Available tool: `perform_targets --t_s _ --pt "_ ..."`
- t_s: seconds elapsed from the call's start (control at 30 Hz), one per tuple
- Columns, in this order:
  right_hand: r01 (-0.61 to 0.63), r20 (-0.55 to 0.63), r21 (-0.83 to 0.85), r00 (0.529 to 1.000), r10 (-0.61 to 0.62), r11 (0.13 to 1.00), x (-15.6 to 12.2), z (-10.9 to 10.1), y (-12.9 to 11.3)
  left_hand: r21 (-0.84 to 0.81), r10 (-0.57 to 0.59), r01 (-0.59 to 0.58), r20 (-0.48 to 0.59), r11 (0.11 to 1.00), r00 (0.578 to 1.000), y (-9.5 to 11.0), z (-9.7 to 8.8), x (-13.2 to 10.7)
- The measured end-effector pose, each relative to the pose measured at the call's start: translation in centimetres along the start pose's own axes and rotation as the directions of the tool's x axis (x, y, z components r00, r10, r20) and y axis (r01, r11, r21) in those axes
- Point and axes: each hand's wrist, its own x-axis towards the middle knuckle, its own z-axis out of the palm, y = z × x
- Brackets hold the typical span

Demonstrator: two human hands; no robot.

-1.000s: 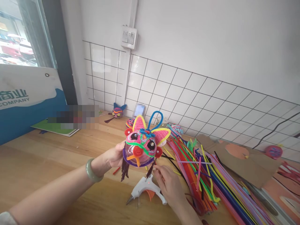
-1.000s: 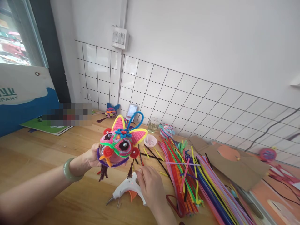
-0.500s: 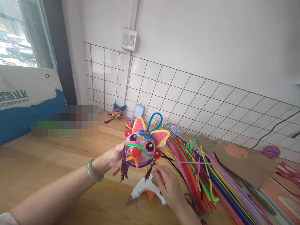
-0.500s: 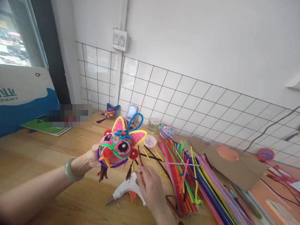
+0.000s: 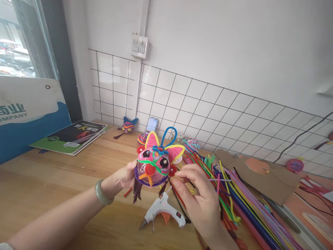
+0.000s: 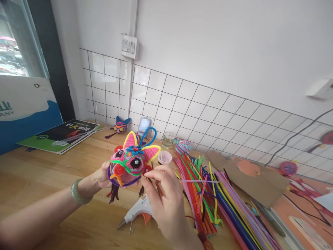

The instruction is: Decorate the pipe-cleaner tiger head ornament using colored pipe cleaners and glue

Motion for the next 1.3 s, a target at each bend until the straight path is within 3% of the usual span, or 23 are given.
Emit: perform_targets --t_s 0.23,0.4,0.57,0.7,0.87,0.97,1.13,1.3 --pt "0.039 -0.004 0.024 0.999 -0.039 0.999 0.9 1.4 0.0 -0.008 -0.011 0.011 -0.005 1.0 1.0 0.7 2.0 0.1" --pt "0.008 0.067 0.047 0.998 -0.011 0.999 0.7 1.4 0.0 -0.06 0.004 -0.004 0.006 0.998 1.0 0.7 2.5 0.2" --pt "-0.007 0.06 0.072 0.998 0.003 0.997 0.3 0.5 0.2 -0.084 0.009 -0.011 -0.021 0.996 1.0 0.6 1.9 0.1" --pt "-0.005 0.02 0.043 1.0 0.005 0.999 0.3 -0.1 0.4 -0.06 -0.067 0.065 -0.022 0.996 0.998 0.6 0.7 0.1" --pt "0.037 -0.009 -0.07 0.999 -0.038 0.997 0.5 0.9 0.5 -0.112 -0.025 0.026 0.01 0.993 1.0 0.1 0.1 0.5" --pt "-0.012 -0.008 -0.083 1.0 0.012 0.996 0.6 1.7 0.5 -0.145 0.01 -0.009 0.01 0.989 1.0 -0.1 0.5 0.8" --pt "-0.116 -0.009 -0.038 0.993 0.116 0.993 0.6 2.3 0.6 -0.082 0.045 -0.052 -0.083 0.995 0.996 0.1 1.7 0.9" --pt "-0.085 0.075 -0.055 0.993 0.089 0.995 0.3 2.3 0.5 -0.06 0.068 -0.079 -0.163 0.995 0.984 0.2 1.9 1.0"
